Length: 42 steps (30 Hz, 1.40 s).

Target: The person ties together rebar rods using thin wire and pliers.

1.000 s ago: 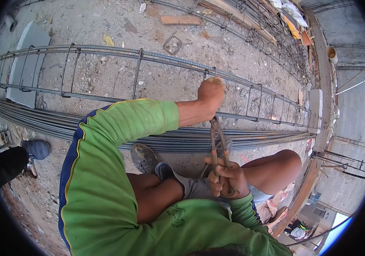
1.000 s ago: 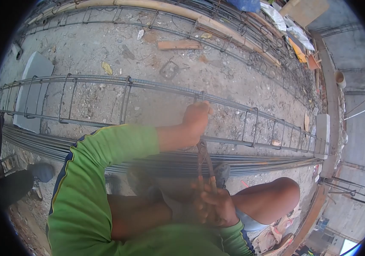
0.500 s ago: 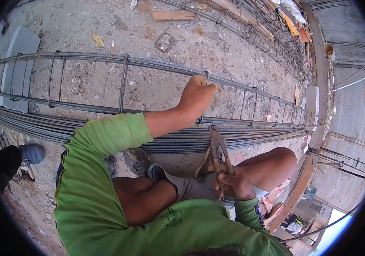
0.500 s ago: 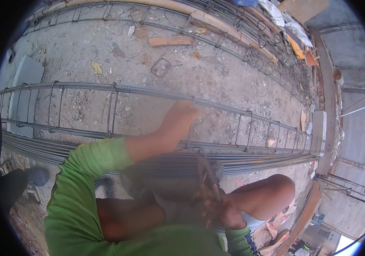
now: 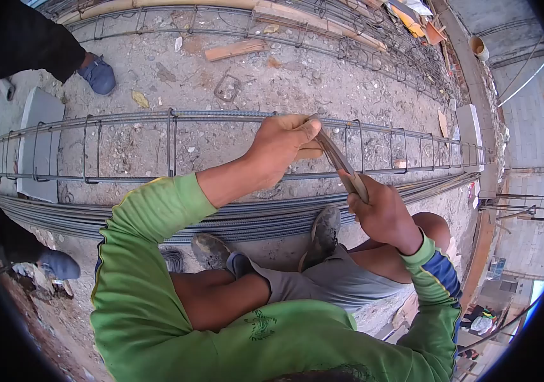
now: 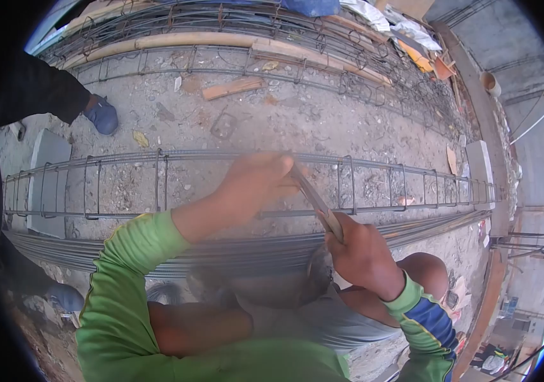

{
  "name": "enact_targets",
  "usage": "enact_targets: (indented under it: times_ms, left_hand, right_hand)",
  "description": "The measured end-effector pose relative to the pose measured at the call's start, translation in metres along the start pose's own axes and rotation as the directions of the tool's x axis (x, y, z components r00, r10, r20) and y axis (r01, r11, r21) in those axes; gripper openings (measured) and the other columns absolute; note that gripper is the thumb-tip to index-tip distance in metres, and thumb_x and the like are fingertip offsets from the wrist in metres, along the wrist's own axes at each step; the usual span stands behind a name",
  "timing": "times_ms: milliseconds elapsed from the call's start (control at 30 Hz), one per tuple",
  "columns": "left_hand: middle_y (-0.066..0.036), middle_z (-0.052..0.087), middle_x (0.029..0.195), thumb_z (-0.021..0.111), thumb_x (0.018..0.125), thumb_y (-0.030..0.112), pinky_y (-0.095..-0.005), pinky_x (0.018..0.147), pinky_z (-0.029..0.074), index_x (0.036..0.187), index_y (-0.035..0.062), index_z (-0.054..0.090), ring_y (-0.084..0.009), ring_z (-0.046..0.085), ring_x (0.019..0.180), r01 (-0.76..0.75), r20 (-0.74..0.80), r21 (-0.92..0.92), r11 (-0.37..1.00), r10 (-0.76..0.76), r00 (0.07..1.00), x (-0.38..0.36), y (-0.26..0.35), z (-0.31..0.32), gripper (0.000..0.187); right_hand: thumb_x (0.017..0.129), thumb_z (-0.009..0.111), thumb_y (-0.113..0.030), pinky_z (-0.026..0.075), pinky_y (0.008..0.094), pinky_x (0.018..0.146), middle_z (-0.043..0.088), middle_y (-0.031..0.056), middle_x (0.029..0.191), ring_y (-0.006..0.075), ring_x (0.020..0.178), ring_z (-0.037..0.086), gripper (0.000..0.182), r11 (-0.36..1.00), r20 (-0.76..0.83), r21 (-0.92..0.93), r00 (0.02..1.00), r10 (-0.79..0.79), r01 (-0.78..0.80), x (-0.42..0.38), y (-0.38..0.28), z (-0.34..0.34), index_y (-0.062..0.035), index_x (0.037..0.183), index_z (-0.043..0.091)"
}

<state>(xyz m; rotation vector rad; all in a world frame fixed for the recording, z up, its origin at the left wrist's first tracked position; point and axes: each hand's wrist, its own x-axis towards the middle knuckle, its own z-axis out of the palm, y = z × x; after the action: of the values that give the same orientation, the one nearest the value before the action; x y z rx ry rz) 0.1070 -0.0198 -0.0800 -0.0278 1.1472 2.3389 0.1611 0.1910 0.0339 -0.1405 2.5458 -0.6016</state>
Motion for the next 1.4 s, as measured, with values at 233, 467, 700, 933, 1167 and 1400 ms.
enact_targets:
  times_ms: [233,467,700,933,1167,1400]
  left_hand:
    - [-0.023,0.066,0.117,0.062,0.097,0.016,-0.0421,0.085,0.059,0.122,-0.0109,0.058,-0.0339,0.070,0.103,0.104,-0.140,0.049,0.993,-0.097,0.985,0.005,-0.004,-0.003,0.037]
    - [-0.019,0.069,0.098,0.064,0.094,0.021,-0.0365,0.071,0.057,0.110,-0.0044,0.061,-0.0286,0.072,0.082,0.283,-0.205,0.074,0.956,-0.263,0.943,0.005,-0.007,-0.005,0.030]
    - [-0.008,0.065,0.068,0.064,0.091,0.017,-0.0298,0.055,0.050,0.082,0.0016,0.064,-0.0154,0.063,0.061,0.214,-0.027,0.469,0.857,-0.229,0.973,-0.015,-0.020,0.012,0.018]
    - [-0.020,0.059,0.068,0.064,0.076,0.015,-0.0481,0.059,0.044,0.069,-0.0020,0.059,-0.0367,0.058,0.061,-0.296,0.466,0.791,0.536,-0.212,0.859,-0.059,-0.020,0.047,0.019]
    - [-0.014,0.058,0.063,0.061,0.083,0.013,-0.0417,0.057,0.045,0.073,-0.0003,0.058,-0.0259,0.058,0.058,-0.387,0.427,0.643,0.661,0.110,0.898,-0.051,-0.024,0.037,0.017]
    - [0.001,0.056,0.069,0.059,0.096,0.014,-0.0272,0.055,0.039,0.089,0.0013,0.058,-0.0070,0.049,0.062,-0.177,0.293,0.103,0.979,0.140,0.946,-0.035,0.003,0.024,0.014]
  right_hand:
    - [0.091,0.062,-0.014,0.050,0.0535,0.071,0.066,0.0283,0.082,0.0489,0.080,0.065,0.033,0.994,-0.086,0.099,0.996,-0.025,0.034,0.027,0.034,0.031,-0.0033,0.122,0.062]
    - [0.093,0.060,-0.010,0.053,0.0503,0.071,0.070,0.0267,0.092,0.0439,0.083,0.069,0.038,0.979,-0.164,-0.109,0.968,-0.191,0.175,0.016,0.053,0.057,0.0030,0.129,0.056]
    - [0.097,0.059,-0.012,0.054,0.0380,0.075,0.068,0.0171,0.098,0.0247,0.084,0.068,0.043,0.230,0.355,0.903,0.932,0.073,-0.362,0.015,0.043,0.022,0.0057,0.135,0.051]
    - [0.089,0.063,-0.009,0.045,0.0478,0.087,0.062,0.0264,0.104,0.0403,0.095,0.058,0.058,0.969,-0.481,-0.246,0.872,-0.089,-0.036,0.058,0.145,0.012,0.0043,0.143,0.045]
    - [0.088,0.069,-0.025,0.042,0.0471,0.094,0.062,0.0218,0.108,0.0369,0.098,0.058,0.047,0.896,-0.405,-0.438,0.873,-0.270,0.073,0.049,0.125,0.006,0.0027,0.125,0.060]
    - [0.101,0.062,-0.034,0.047,0.0282,0.078,0.065,0.0085,0.097,0.0119,0.088,0.060,0.041,0.776,-0.001,0.548,0.928,-0.373,0.312,0.011,0.025,0.031,0.0047,0.113,0.062]
